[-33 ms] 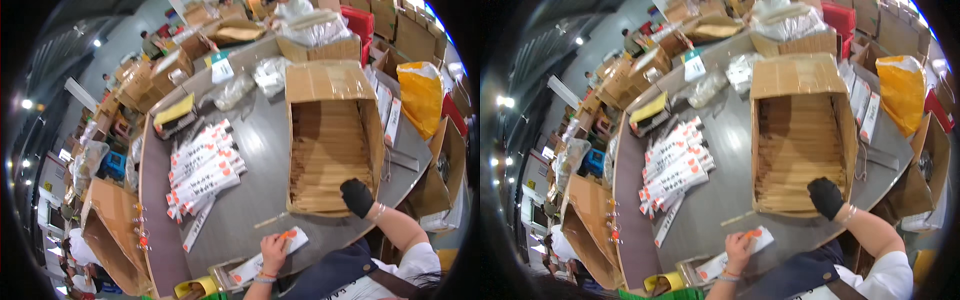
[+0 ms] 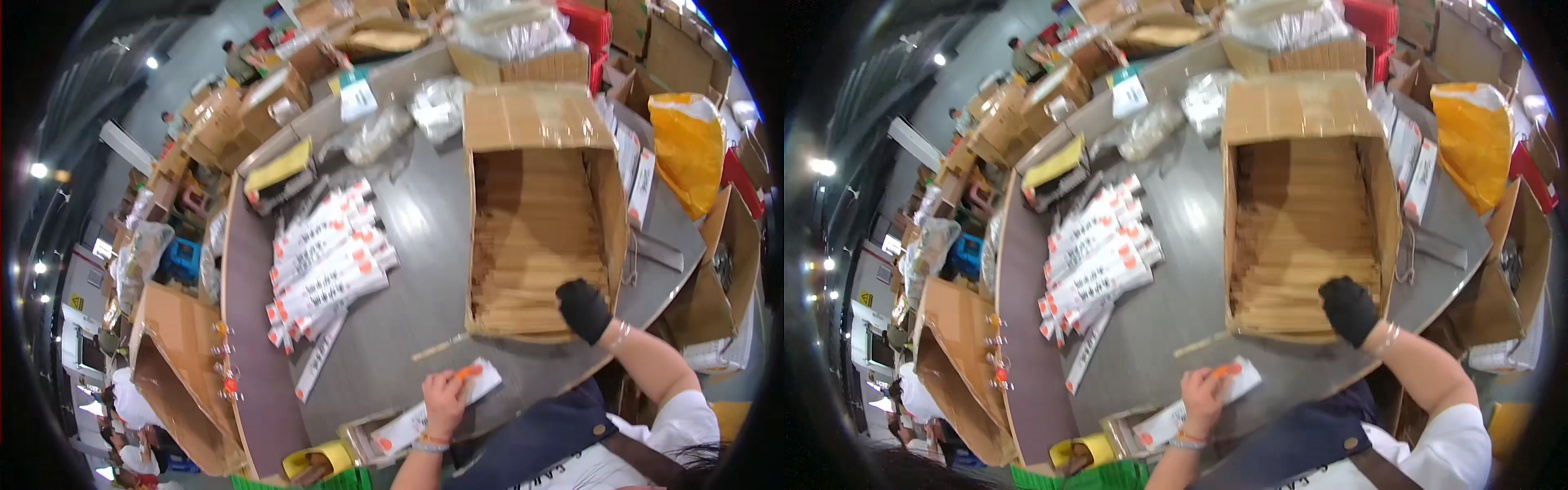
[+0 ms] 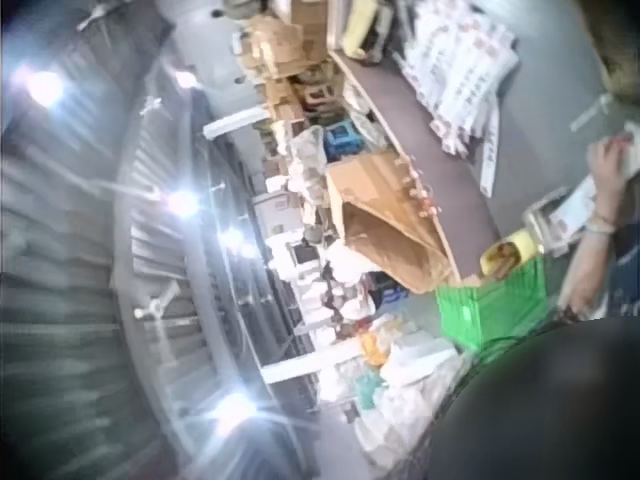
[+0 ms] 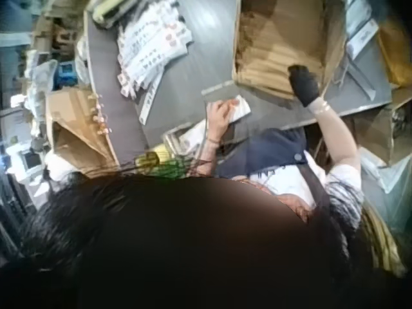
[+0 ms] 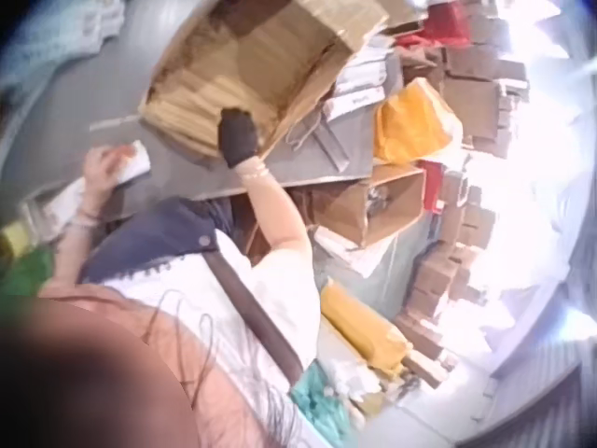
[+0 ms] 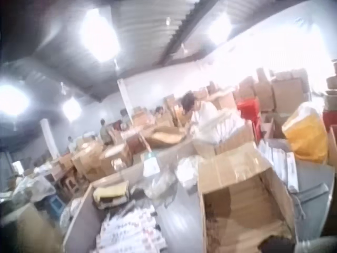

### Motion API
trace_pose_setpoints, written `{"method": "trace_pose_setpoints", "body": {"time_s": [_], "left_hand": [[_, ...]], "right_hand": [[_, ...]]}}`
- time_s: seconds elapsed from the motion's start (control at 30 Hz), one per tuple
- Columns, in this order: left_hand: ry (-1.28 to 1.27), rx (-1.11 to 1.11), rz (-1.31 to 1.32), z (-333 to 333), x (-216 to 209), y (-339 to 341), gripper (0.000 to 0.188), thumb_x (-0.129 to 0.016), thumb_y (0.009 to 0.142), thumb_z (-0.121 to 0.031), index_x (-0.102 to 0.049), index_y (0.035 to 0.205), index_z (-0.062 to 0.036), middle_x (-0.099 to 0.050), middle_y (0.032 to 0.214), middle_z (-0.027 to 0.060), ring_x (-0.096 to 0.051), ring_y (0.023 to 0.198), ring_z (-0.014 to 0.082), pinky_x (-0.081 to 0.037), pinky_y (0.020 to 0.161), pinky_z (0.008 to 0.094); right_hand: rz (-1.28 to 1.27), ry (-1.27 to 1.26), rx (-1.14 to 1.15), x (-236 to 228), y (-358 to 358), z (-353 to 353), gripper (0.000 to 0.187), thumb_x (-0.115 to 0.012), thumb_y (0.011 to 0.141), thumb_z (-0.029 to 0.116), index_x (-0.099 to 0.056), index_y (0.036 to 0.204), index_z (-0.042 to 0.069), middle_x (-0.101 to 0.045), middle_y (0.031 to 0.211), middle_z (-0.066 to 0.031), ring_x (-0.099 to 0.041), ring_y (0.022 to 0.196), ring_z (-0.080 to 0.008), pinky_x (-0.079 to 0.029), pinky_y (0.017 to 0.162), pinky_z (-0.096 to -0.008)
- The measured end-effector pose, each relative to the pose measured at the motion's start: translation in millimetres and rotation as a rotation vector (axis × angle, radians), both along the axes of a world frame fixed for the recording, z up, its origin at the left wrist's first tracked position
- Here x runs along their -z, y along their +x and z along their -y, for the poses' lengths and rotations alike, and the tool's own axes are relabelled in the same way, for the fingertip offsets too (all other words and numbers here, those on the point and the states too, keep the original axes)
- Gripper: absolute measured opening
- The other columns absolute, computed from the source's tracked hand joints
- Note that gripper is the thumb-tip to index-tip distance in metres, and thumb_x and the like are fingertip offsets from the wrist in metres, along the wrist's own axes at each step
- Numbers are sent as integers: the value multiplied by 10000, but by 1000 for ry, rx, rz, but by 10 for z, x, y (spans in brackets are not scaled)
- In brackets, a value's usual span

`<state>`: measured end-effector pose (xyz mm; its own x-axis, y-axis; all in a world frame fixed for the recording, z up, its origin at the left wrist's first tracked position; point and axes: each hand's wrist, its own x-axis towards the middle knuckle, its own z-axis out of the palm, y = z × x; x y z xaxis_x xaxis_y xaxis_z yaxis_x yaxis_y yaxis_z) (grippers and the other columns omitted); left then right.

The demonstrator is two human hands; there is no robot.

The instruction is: Packaging wooden sticks into paper sleeves.

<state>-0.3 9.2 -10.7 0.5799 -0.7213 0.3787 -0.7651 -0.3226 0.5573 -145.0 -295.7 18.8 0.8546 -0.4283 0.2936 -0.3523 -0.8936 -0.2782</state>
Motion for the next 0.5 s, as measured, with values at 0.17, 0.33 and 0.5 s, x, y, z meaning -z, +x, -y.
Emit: {"method": "trace_pose_setpoints", "body": {"time_s": [0.17,0.33,0.5], "left_hand": [[-18,55,-131,85,-89,87,236,-828,704,-254,-699,842,-112,-586,825,35,-554,807,259,-401,750,383],[-11,67,-122,29,25,67,270,-845,662,-244,-712,859,-117,-570,768,8,-554,783,222,-376,749,359],[0,41,-190,34,-71,24,227,-824,691,-225,-718,865,-123,-579,779,1,-548,780,212,-368,738,347]], "right_hand": [[61,121,-61,-427,-72,-15,115,-619,768,50,-600,880,70,-600,869,-144,-594,834,-355,-482,717,-436],[-173,235,-304,-518,-274,-224,386,-679,741,65,-692,1101,204,-615,878,-88,-602,835,-309,-485,698,-418],[-184,167,-339,-501,-383,-322,499,-709,712,73,-702,1163,284,-590,847,-39,-590,788,-255,-473,673,-374]]}}
